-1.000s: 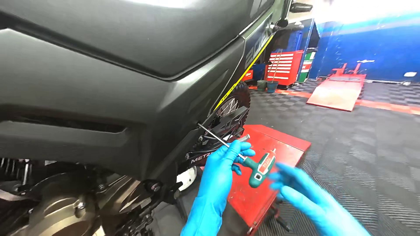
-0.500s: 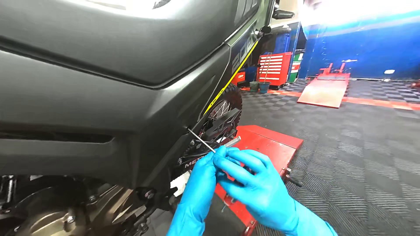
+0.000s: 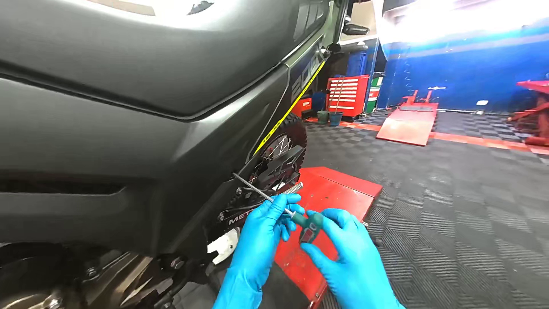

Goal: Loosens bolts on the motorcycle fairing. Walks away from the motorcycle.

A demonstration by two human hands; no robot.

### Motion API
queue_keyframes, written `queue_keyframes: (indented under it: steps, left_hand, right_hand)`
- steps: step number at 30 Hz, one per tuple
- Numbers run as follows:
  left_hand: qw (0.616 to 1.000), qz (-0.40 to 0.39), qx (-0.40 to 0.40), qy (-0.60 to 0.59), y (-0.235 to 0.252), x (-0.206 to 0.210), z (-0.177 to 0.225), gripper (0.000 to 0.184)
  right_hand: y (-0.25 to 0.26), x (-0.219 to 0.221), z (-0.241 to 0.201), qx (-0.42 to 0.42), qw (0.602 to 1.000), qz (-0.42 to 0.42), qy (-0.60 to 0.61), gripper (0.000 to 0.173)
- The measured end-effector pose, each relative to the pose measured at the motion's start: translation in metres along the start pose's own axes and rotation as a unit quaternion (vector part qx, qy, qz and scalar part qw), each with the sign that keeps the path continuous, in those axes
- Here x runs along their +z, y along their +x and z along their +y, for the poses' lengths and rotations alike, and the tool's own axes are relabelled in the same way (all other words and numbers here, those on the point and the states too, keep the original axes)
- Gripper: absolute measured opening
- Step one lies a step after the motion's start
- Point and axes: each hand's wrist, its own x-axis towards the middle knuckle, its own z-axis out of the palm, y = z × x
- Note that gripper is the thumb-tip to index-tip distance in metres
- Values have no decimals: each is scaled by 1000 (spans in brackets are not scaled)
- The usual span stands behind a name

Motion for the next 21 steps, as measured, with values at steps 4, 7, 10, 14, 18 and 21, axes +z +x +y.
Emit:
queue_keyframes:
  steps: [4,7,10,14,18,21]
  left_hand:
    - [1000,8,5,-24,-4,1,2,38]
    - [1000,20,12,8,-6,-1,-1,36]
    - [999,26,19,-9,-8,2,2,34]
    - [1000,29,2,-11,-7,-1,3,34]
    - [1000,24,7,-16,-5,-3,-2,33]
    - [999,23,14,-39,-6,0,-5,33]
  right_hand:
    - [0,12,2,-83,992,95,9,36]
    - [13,15,17,-183,968,171,26,34]
    - [14,6,10,-46,972,172,156,33]
    - [16,-22,5,259,834,-12,486,32]
    - [15,-37,-14,174,791,-74,582,38]
    - [4,-45,-16,204,805,-74,552,32]
